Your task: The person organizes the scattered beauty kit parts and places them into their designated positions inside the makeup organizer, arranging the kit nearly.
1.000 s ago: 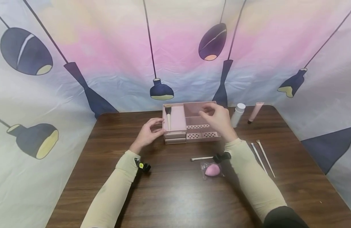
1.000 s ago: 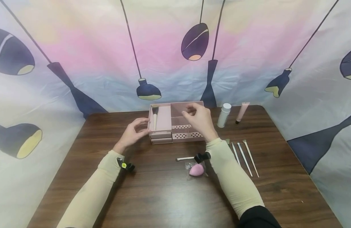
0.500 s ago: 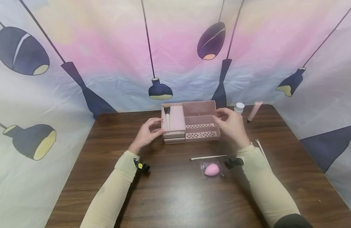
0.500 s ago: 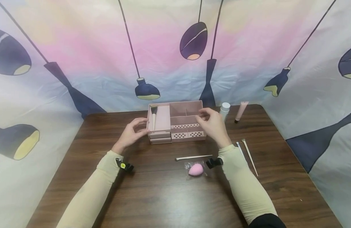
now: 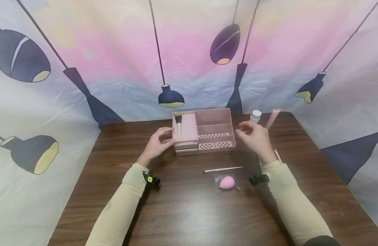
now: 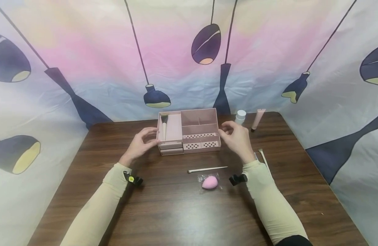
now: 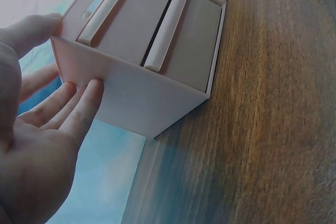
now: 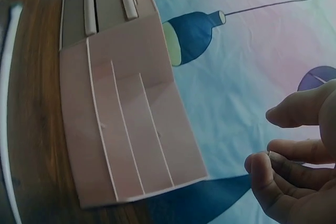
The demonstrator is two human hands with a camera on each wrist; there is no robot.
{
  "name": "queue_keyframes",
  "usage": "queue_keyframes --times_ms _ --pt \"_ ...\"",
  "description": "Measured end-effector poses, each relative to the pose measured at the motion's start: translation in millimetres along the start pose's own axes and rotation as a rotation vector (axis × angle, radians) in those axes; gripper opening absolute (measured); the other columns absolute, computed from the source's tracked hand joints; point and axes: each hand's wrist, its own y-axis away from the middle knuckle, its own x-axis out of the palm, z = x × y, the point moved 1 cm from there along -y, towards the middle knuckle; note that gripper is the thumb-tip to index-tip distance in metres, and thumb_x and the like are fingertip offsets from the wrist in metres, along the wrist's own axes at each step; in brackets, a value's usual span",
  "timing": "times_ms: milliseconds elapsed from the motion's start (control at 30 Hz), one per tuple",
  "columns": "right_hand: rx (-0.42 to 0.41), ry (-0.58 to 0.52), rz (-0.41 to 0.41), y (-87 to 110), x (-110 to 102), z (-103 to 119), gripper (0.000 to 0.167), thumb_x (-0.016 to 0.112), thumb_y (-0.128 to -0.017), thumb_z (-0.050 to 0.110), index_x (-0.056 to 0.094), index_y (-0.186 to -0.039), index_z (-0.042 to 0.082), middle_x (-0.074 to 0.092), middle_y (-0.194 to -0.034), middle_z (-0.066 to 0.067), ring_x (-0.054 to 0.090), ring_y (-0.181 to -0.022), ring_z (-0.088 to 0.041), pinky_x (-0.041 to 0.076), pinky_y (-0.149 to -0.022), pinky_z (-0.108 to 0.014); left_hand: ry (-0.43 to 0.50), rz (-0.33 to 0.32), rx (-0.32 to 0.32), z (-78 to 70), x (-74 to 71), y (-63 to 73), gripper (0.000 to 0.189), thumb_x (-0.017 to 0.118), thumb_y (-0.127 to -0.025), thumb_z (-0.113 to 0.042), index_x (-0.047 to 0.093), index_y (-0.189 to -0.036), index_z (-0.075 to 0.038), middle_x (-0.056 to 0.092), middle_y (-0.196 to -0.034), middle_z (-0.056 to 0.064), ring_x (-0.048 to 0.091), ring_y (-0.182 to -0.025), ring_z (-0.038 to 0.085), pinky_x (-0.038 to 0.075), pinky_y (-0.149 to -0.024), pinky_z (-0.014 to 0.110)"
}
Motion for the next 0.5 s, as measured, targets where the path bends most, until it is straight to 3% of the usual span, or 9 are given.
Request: queue_keyframes --times_ms 200,400,500 --pt "0.042 0.029 -0.008 4.9 -7.8 -11.7 0.028 0.070 -0.086 0.026 0.071 -0.107 0.007 0.075 -0.093 -0.010 0.072 -0.083 -0.025 0.056 -0.070 -0.032 0.002 -0.009 0.006 8.6 1.0 -1.4 0.054 0.071 -0.084 0.006 0.049 -0.132 0.014 0.043 -0.137 0.028 0.045 -0.127 0.044 0.048 -0.105 0.054" --pt "0.059 0.060 -0.011 9.8 -13.2 -24.6 0.029 0.070 -0.087 0.027 0.071 -0.108 0.007 0.074 -0.094 -0.010 0.071 -0.083 -0.026 0.054 -0.068 -0.033 -0.020 -0.028 0.017 31.5 -4.6 -6.4 0.053 0.074 -0.084 0.000 0.053 -0.133 0.004 0.046 -0.136 0.020 0.048 -0.127 0.037 0.052 -0.103 0.044" --pt "0.086 0.075 -0.019 14.0 -16.4 -33.5 0.031 0.070 -0.087 0.029 0.070 -0.110 0.008 0.074 -0.093 -0.010 0.070 -0.081 -0.024 0.053 -0.068 -0.032 -0.016 -0.022 0.013 32.1 -4.2 -7.8 0.052 0.074 -0.084 0.000 0.054 -0.133 0.004 0.045 -0.137 0.020 0.047 -0.127 0.036 0.053 -0.103 0.042"
